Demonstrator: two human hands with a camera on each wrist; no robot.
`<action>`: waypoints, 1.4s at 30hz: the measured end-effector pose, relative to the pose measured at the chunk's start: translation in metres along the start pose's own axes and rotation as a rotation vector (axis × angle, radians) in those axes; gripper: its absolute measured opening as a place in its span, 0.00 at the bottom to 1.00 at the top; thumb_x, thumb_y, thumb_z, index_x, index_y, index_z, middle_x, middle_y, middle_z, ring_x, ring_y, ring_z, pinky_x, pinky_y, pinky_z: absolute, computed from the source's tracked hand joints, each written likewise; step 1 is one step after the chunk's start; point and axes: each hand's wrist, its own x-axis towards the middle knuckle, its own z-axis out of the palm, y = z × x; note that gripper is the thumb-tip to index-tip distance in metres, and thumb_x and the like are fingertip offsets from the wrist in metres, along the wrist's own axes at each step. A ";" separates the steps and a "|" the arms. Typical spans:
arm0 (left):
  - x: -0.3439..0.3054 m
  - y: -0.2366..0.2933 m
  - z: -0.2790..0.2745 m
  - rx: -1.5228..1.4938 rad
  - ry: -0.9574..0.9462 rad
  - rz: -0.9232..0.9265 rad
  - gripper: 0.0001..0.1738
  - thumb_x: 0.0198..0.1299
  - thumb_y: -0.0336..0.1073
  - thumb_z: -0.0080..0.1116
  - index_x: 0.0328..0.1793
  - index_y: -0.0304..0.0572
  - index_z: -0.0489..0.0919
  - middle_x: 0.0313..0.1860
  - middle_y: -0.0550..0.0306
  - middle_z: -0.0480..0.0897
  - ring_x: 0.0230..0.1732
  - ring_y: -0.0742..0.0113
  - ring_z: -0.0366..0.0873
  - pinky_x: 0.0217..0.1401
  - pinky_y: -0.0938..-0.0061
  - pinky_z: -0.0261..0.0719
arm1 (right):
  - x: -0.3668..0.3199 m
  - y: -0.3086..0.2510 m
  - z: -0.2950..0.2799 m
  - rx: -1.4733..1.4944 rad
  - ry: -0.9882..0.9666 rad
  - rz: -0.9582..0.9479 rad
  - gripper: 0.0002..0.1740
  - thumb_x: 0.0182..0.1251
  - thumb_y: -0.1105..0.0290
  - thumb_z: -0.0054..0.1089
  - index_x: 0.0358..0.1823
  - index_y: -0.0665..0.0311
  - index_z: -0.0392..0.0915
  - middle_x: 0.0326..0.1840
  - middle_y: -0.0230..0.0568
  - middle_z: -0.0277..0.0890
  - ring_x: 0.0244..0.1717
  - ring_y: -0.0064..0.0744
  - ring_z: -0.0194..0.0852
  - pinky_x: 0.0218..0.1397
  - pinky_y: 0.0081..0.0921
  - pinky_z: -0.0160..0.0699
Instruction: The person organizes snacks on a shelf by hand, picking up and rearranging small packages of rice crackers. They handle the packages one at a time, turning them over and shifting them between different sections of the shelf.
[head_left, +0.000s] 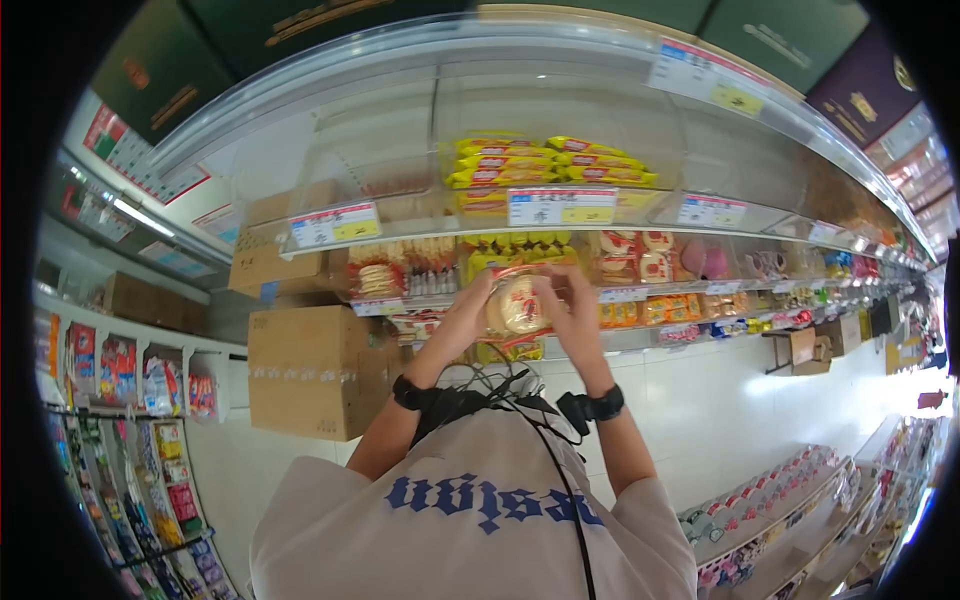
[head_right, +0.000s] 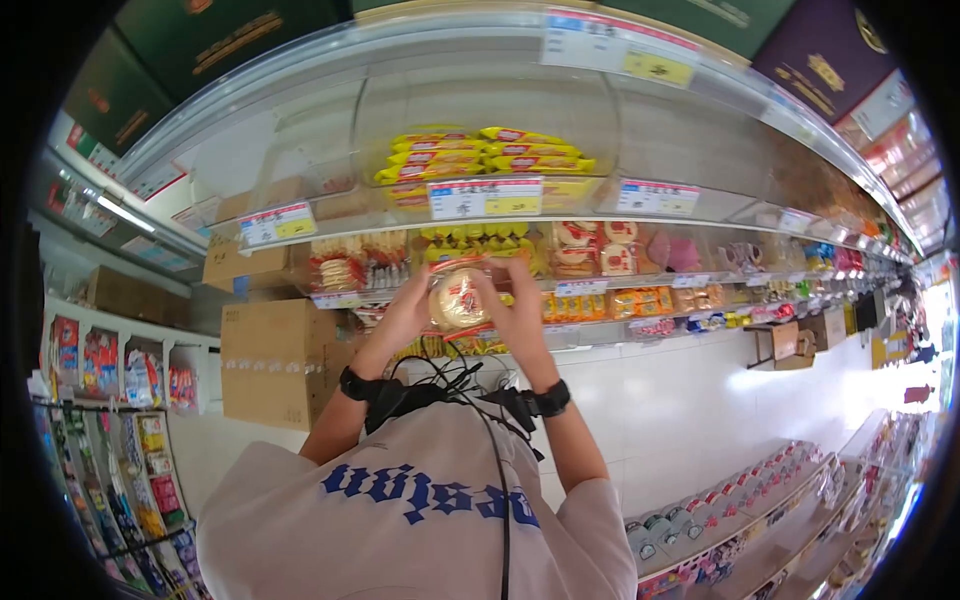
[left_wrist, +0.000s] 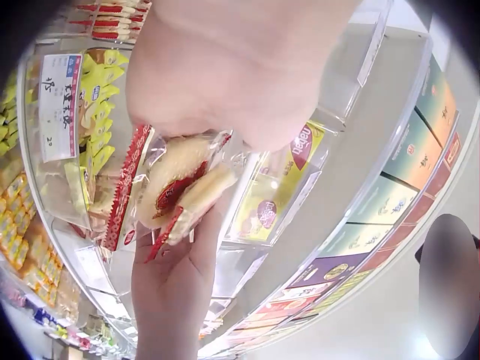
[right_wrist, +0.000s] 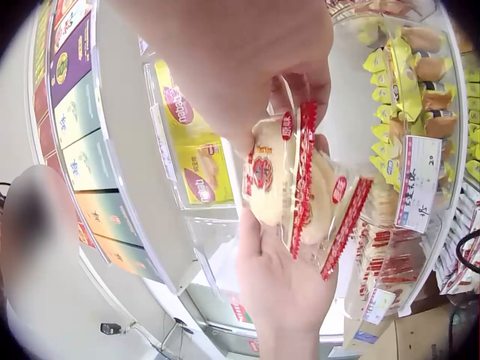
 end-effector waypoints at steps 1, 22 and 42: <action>-0.001 0.003 0.003 -0.003 -0.061 -0.001 0.33 0.84 0.55 0.43 0.80 0.36 0.63 0.72 0.53 0.73 0.74 0.65 0.72 0.78 0.63 0.74 | -0.001 -0.002 0.002 -0.028 0.039 -0.053 0.15 0.71 0.71 0.72 0.53 0.67 0.78 0.40 0.37 0.81 0.42 0.24 0.81 0.45 0.25 0.81; -0.018 -0.003 0.018 0.651 -0.094 0.007 0.40 0.76 0.33 0.61 0.87 0.37 0.53 0.73 0.56 0.72 0.68 0.73 0.72 0.68 0.74 0.75 | 0.103 0.126 -0.153 -0.731 -0.166 -0.026 0.43 0.59 0.56 0.78 0.75 0.61 0.70 0.73 0.59 0.72 0.75 0.58 0.70 0.73 0.48 0.74; -0.032 -0.011 0.026 0.264 0.183 0.018 0.35 0.71 0.32 0.53 0.83 0.34 0.59 0.72 0.52 0.74 0.69 0.68 0.75 0.70 0.72 0.77 | 0.070 0.055 -0.146 -0.604 0.223 -0.221 0.12 0.76 0.71 0.61 0.53 0.71 0.82 0.45 0.54 0.86 0.46 0.49 0.88 0.49 0.39 0.84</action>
